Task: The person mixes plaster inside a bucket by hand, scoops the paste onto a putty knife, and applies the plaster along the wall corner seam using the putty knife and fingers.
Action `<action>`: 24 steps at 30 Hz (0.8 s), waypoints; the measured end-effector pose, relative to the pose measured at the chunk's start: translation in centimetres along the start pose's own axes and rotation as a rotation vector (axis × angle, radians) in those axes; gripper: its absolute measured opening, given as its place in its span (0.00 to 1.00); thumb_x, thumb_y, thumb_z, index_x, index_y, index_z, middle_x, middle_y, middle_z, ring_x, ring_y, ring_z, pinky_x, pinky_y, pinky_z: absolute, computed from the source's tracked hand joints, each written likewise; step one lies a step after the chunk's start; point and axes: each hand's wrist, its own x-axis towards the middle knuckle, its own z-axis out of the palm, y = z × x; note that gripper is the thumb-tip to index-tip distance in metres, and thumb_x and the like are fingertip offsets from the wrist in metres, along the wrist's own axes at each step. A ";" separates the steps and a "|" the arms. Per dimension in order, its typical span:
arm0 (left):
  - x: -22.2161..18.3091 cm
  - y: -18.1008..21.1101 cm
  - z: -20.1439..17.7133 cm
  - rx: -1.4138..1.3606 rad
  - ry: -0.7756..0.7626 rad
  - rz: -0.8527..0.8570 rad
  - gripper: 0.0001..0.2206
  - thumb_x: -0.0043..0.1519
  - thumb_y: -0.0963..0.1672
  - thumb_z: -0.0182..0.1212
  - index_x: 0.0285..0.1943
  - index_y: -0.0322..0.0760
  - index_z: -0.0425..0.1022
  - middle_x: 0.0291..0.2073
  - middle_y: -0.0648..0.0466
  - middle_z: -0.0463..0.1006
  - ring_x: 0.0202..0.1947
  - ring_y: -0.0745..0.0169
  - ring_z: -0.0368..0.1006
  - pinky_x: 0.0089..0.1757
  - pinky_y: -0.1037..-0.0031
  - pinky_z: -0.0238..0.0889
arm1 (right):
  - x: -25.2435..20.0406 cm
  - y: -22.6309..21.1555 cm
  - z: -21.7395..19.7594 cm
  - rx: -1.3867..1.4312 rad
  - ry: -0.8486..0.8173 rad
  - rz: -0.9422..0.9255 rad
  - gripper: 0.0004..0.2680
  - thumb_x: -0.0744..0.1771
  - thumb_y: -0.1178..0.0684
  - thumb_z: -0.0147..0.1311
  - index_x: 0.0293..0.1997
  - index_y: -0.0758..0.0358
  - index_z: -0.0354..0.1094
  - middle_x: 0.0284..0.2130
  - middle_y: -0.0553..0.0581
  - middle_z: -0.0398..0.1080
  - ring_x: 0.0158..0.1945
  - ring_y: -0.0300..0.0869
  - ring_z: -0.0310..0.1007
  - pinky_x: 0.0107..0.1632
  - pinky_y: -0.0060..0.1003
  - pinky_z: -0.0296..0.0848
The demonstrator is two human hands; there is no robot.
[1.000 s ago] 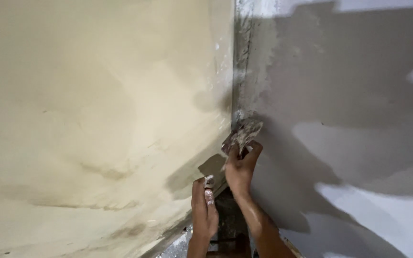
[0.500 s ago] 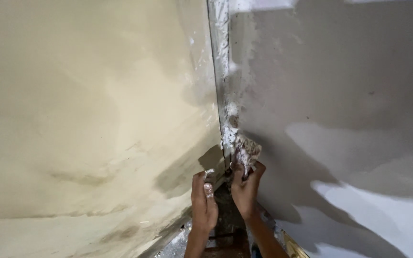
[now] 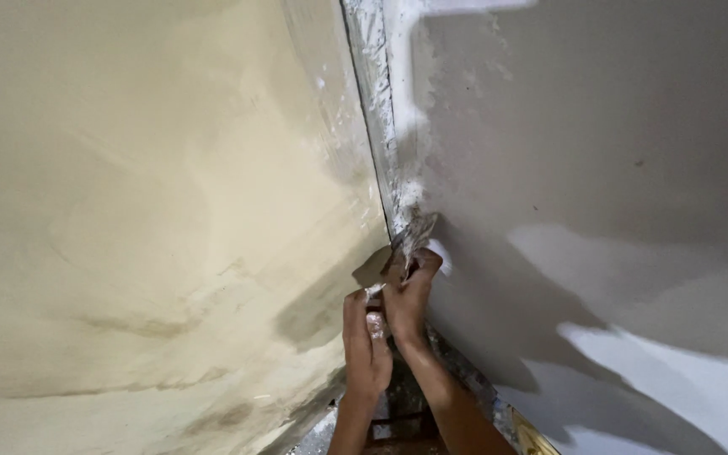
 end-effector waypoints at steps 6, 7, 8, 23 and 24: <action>-1.5 -2.4 -0.5 0.012 0.084 -0.025 0.27 0.74 0.52 0.32 0.69 0.23 0.59 0.60 0.34 0.67 0.61 0.38 0.67 0.59 0.55 0.60 | 0.4 -2.8 0.9 0.036 0.007 -0.067 0.12 0.70 0.58 0.46 0.56 0.71 0.50 0.46 0.64 0.58 0.49 0.48 0.59 0.53 0.44 0.64; -1.8 -2.9 -0.6 0.009 0.107 -0.036 0.28 0.74 0.53 0.32 0.69 0.23 0.59 0.61 0.34 0.67 0.62 0.39 0.67 0.60 0.55 0.60 | 0.4 -3.2 0.8 0.074 0.017 -0.109 0.12 0.69 0.59 0.46 0.56 0.71 0.50 0.46 0.64 0.58 0.48 0.48 0.59 0.53 0.44 0.64; -2.3 -3.3 -0.7 0.006 0.126 -0.052 0.29 0.75 0.53 0.32 0.70 0.22 0.58 0.62 0.34 0.67 0.62 0.39 0.67 0.60 0.55 0.60 | 0.2 -3.5 0.7 0.110 0.028 -0.148 0.13 0.68 0.61 0.46 0.56 0.71 0.50 0.45 0.64 0.57 0.48 0.47 0.59 0.53 0.44 0.64; -2.9 0.0 -2.4 -0.231 0.176 -0.197 0.28 0.73 0.55 0.33 0.66 0.28 0.63 0.55 0.41 0.71 0.57 0.48 0.70 0.54 0.59 0.67 | -3.2 3.1 -3.1 0.174 -0.149 -0.334 0.15 0.68 0.64 0.45 0.60 0.72 0.47 0.44 0.60 0.60 0.40 0.41 0.67 0.40 0.37 0.71; -3.1 -0.2 -2.4 -0.223 0.170 -0.197 0.28 0.74 0.56 0.33 0.66 0.28 0.63 0.55 0.41 0.71 0.57 0.48 0.70 0.54 0.59 0.66 | -3.4 4.0 -3.3 0.127 -0.103 -0.340 0.15 0.68 0.64 0.46 0.60 0.72 0.47 0.44 0.61 0.59 0.41 0.42 0.65 0.42 0.38 0.70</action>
